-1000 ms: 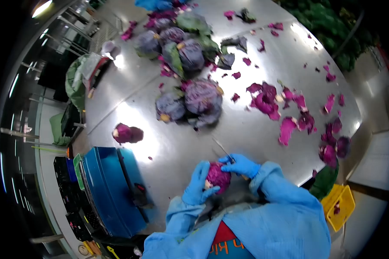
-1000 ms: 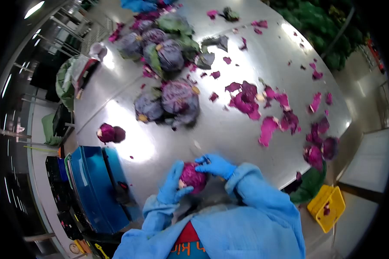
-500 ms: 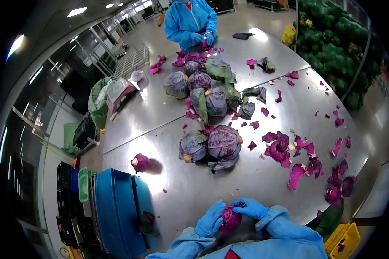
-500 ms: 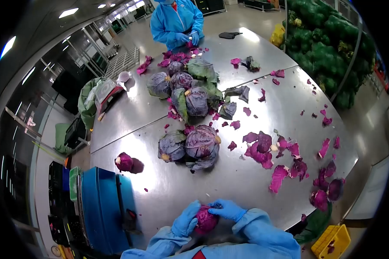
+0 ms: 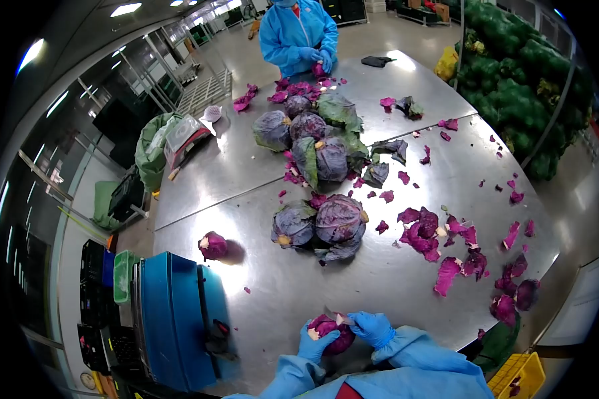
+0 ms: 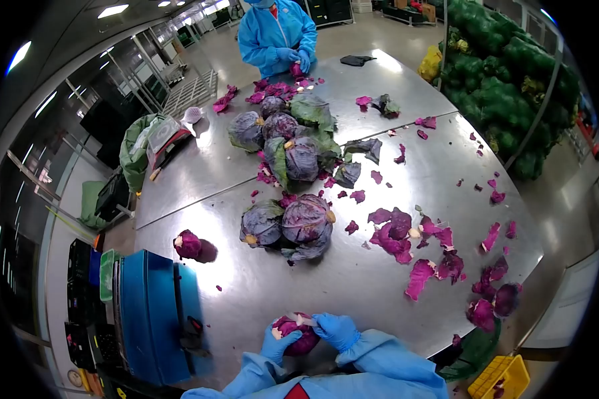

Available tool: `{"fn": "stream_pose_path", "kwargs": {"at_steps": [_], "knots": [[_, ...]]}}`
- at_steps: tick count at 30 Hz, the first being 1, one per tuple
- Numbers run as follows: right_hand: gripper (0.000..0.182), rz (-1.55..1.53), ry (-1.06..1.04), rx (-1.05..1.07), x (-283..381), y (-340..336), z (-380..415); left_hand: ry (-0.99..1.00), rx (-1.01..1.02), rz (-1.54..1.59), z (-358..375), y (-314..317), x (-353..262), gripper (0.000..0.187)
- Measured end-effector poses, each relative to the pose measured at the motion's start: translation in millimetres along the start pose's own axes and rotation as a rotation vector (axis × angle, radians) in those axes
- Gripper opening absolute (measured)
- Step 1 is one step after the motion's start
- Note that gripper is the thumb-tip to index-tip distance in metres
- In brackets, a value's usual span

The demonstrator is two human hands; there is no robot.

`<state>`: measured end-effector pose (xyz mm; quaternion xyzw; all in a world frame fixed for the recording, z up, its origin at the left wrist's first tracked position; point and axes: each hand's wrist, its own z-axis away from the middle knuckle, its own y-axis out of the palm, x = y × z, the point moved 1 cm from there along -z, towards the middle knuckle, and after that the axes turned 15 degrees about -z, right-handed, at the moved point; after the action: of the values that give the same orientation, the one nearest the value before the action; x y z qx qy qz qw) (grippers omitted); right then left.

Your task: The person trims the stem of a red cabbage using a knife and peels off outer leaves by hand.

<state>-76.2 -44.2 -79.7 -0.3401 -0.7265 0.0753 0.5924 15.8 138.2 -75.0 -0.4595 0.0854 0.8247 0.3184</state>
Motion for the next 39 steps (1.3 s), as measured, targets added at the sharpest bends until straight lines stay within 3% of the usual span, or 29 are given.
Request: {"fn": "stream_pose_path", "kwargs": {"at_steps": [5, 6, 7, 8, 9, 11, 13, 14, 17, 19, 24, 27, 36, 39], "knots": [[0.018, 0.033, 0.221, -0.138, -54, -25, 12, 0.136, 0.132, -0.007, 3, -12, 4, 0.104], [0.021, -0.024, 0.465, -0.249, -63, -43, 12, 0.136, 0.133, 0.050, 3, -14, 9, 0.099], [0.026, 0.025, 0.571, -0.389, -77, -65, 14, 0.137, 0.212, 0.104, 3, -17, 7, 0.092], [0.027, -0.030, 0.618, -0.482, -89, -93, 22, 0.137, 0.289, 0.228, 8, -17, -2, 0.087], [0.033, 0.182, 0.748, -0.424, -84, -124, 23, 0.129, 0.361, 0.353, 14, -16, -13, 0.082], [0.045, 0.243, 0.704, -0.645, -56, -161, 29, 0.029, 0.480, 0.688, 24, -8, -29, 0.075], [0.060, 0.083, 0.688, -0.648, -31, -176, 29, -0.092, 0.452, 0.859, 20, -6, -19, 0.080], [0.054, -0.025, 0.656, -0.690, -24, -171, 29, -0.050, 0.424, 0.881, 17, -1, -25, 0.081], [0.044, -0.450, 0.695, -0.469, -21, -125, 34, 0.074, 0.426, 0.855, 9, 13, -42, 0.084], [0.033, -0.879, 0.758, -0.493, 14, -88, 18, 0.126, 0.449, 0.815, 3, 19, -59, 0.086], [0.042, -0.791, 0.654, -0.290, 48, -51, -4, 0.250, 0.435, 0.586, 5, 23, -75, 0.092], [0.045, -0.668, 0.586, -0.189, 45, -53, -11, 0.260, 0.322, 0.564, 3, 21, -61, 0.092], [0.043, 0.111, 0.140, -0.023, 32, -48, -13, 0.196, 0.226, 0.615, 3, 30, -52, 0.080], [0.025, 0.155, 0.034, -0.070, 30, -57, -13, 0.188, 0.279, 0.593, 2, 31, -51, 0.080]]}}
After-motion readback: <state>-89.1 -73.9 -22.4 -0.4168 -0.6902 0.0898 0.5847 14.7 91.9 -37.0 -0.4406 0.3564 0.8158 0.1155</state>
